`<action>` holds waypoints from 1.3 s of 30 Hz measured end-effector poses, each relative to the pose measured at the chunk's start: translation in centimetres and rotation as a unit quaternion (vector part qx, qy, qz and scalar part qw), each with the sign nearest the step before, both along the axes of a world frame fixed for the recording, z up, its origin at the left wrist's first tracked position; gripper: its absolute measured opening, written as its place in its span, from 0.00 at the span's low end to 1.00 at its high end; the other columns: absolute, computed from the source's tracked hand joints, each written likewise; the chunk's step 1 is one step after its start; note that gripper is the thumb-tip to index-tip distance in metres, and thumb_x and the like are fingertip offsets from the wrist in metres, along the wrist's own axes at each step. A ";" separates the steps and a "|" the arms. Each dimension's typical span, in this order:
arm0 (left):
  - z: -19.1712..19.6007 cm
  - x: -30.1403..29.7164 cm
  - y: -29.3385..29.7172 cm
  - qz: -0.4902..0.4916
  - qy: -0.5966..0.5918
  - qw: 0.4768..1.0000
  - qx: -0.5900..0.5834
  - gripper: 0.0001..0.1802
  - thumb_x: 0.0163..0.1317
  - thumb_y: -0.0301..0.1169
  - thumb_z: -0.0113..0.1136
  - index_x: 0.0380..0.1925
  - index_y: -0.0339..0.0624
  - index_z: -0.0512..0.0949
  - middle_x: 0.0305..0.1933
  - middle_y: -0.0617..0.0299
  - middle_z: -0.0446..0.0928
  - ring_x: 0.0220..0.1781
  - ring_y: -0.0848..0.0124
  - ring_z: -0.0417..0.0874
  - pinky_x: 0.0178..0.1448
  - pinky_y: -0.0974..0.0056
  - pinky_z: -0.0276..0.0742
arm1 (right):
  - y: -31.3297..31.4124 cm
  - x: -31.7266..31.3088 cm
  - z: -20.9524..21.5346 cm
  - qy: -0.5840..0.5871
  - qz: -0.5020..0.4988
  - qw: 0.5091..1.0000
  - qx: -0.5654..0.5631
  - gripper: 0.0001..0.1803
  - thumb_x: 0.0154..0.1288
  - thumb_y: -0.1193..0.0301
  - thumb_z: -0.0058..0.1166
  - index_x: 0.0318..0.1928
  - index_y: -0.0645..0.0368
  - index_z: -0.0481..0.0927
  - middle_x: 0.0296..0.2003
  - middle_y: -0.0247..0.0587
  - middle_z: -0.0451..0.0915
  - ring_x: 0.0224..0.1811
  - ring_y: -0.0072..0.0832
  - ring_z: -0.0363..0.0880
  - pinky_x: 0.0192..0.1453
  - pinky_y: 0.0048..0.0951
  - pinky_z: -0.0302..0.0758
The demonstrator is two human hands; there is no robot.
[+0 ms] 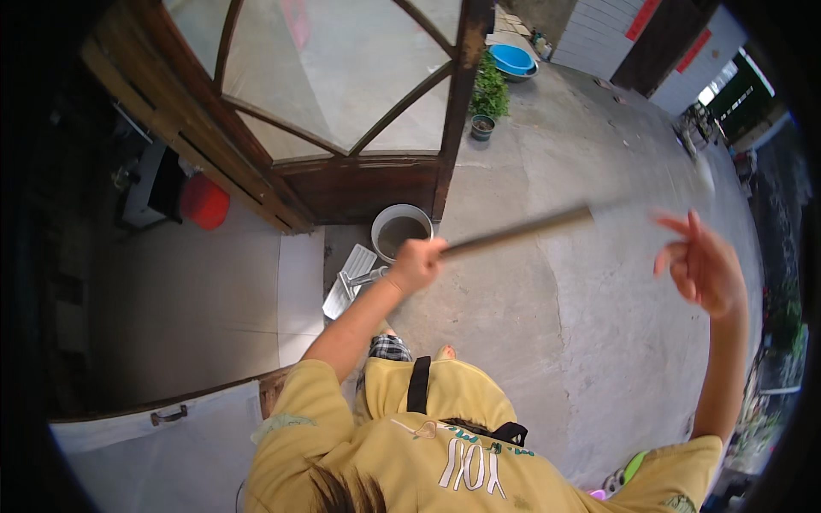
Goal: The person mops a tiled floor using a flat mop and a bucket of water. They repeatedly dip the mop into the bucket, wring it out, and clean the floor area near a doorway and a red stool.
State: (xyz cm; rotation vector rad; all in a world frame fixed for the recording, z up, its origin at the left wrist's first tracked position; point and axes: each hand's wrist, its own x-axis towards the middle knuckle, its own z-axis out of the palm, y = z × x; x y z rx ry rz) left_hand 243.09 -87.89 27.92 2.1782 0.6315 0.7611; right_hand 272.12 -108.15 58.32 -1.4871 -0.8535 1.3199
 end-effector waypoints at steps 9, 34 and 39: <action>17.8 -10.1 2.7 -0.057 -0.263 0.948 -0.172 0.03 0.57 0.20 0.50 0.27 0.32 0.72 0.11 0.70 0.60 0.12 0.83 0.55 0.18 0.73 0.52 | -2.0 -5.4 -24.4 0.375 -0.089 0.917 -0.107 0.16 0.69 0.65 0.40 0.47 0.62 0.75 0.25 0.29 0.75 0.19 0.12 0.64 0.19 0.11 0.61; 27.5 -30.9 5.6 -0.339 -0.619 0.689 -0.167 0.19 0.57 0.45 0.60 0.17 0.46 0.68 0.11 0.74 0.65 0.10 0.83 0.65 0.18 0.80 0.63 | 27.6 -37.3 -46.6 0.590 -0.451 0.669 -0.038 0.17 0.52 0.83 0.49 0.43 0.64 0.63 0.30 0.44 0.71 0.22 0.31 0.71 0.24 0.27 0.74; 29.5 -34.3 6.9 -0.353 -0.536 0.750 -0.159 0.19 0.55 0.26 0.60 0.09 0.48 0.65 0.07 0.71 0.62 0.09 0.82 0.66 0.18 0.79 0.63 | 29.6 -36.0 -42.6 0.590 -0.529 0.608 -0.042 0.19 0.52 0.82 0.42 0.45 0.75 0.58 0.37 0.62 0.73 0.36 0.49 0.79 0.42 0.40 0.82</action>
